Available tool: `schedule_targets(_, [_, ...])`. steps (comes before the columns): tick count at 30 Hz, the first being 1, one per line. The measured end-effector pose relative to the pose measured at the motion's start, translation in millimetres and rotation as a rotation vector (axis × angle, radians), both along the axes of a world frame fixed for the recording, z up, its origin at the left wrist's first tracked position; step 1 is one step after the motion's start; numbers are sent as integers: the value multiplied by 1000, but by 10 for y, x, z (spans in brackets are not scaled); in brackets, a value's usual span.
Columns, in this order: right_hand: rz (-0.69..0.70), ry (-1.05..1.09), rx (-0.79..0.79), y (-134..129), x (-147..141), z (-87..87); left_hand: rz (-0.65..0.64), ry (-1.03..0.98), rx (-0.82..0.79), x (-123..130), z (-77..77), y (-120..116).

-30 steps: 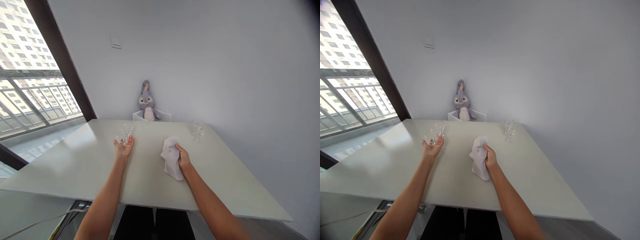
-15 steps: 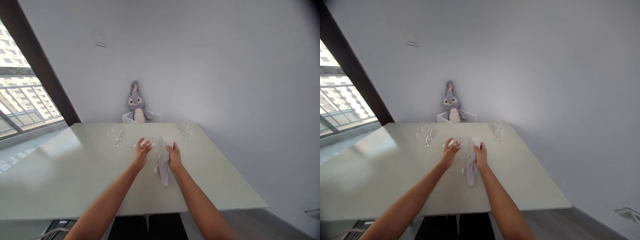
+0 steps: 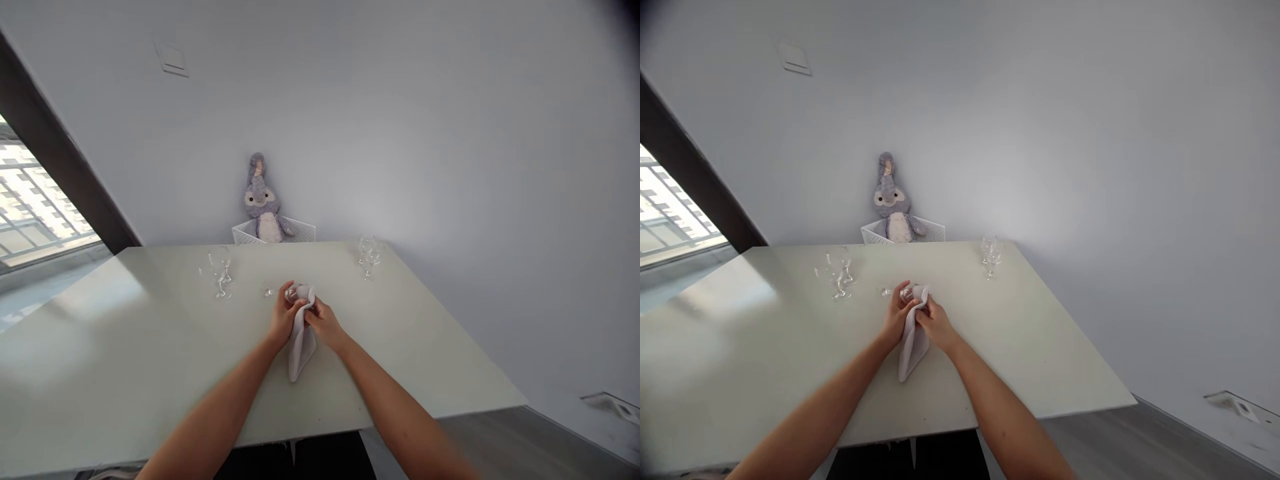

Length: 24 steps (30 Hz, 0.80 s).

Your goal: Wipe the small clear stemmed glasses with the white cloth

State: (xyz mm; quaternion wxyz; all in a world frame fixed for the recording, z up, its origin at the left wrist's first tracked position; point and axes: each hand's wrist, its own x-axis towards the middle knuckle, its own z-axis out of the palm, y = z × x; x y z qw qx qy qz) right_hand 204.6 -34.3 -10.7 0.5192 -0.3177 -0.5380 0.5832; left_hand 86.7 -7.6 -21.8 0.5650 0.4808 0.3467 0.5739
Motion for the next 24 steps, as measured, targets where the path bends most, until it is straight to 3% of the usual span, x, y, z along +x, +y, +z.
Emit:
schedule_targets(5, [13,-50,-72,57,64,-90,-77,151,17,-20,34,-39])
schedule_targets(9, [-13,188,-197,103,168,-26,-176,143,34,-94,123,-36])
schedule_targets(13, [-29,327,-294,110,202,22,-152,153,213,-153,205,-13])
schedule_targets(16, [-55,178,-201,70,134,-17,-168,194,195,-187,212,18])
schedule_targets(21, [-203,-396,102,-20,-9,-120,-66,305,47,-247,124,90])
schedule_targets(24, [-175,-343,78,-23,-5,-94,6,383,89,-269,126,87])
